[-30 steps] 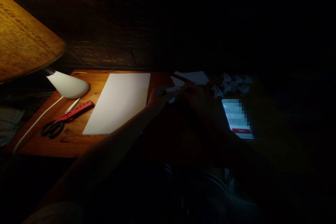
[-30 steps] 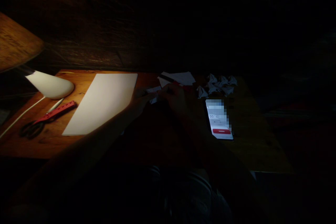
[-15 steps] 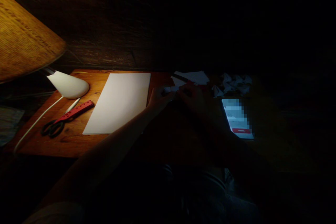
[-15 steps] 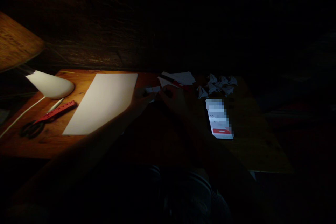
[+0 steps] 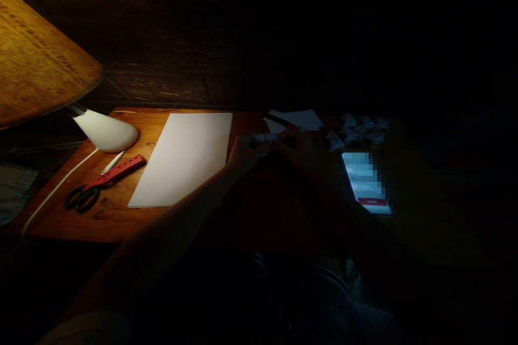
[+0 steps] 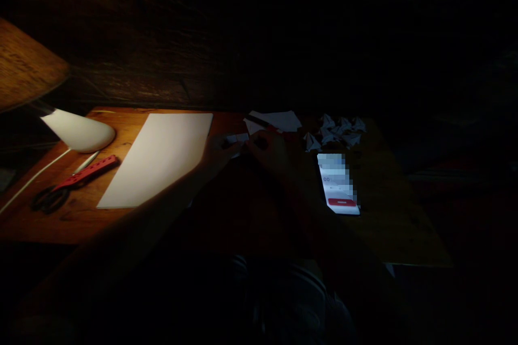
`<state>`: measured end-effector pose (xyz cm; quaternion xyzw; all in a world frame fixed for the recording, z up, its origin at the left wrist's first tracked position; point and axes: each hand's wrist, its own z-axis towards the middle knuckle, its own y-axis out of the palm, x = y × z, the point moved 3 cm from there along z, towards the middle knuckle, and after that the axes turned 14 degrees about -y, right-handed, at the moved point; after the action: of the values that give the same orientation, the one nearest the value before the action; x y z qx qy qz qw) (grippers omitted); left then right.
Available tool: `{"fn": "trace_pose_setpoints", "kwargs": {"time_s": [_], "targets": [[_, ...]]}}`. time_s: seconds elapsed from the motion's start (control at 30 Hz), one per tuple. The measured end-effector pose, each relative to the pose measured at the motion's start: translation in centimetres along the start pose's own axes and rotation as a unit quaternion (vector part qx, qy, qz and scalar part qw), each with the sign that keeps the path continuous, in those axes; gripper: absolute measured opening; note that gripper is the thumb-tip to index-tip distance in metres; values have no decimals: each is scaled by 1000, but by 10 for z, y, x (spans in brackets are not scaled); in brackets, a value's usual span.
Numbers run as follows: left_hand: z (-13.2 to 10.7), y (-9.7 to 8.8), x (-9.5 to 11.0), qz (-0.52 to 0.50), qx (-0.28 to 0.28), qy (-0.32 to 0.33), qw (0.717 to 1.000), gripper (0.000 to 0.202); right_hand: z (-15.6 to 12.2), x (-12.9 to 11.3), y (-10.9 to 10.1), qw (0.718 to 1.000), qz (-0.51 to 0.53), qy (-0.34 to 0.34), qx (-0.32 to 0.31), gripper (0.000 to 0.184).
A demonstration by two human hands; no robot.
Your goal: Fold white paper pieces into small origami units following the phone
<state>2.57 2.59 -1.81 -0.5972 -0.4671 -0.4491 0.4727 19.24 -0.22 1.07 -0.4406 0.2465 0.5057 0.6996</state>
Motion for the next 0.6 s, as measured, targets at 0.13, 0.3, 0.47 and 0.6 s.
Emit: {"fn": "trace_pose_setpoints", "kwargs": {"time_s": [0.13,0.3,0.47,0.6], "targets": [[2,1,-3,-25,-26,-10,999,16,1,0,0,999,32,6,-12,16],[1,1,-3,-67,-48,-9,997,17,2,-1,0,997,79,13,-13,18],[-2,1,0,-100,-66,-10,993,17,1,-9,-2,994,98,36,-13,16],[3,2,-4,-118,-72,-17,990,18,2,-6,-3,993,113,43,-6,19]]}}
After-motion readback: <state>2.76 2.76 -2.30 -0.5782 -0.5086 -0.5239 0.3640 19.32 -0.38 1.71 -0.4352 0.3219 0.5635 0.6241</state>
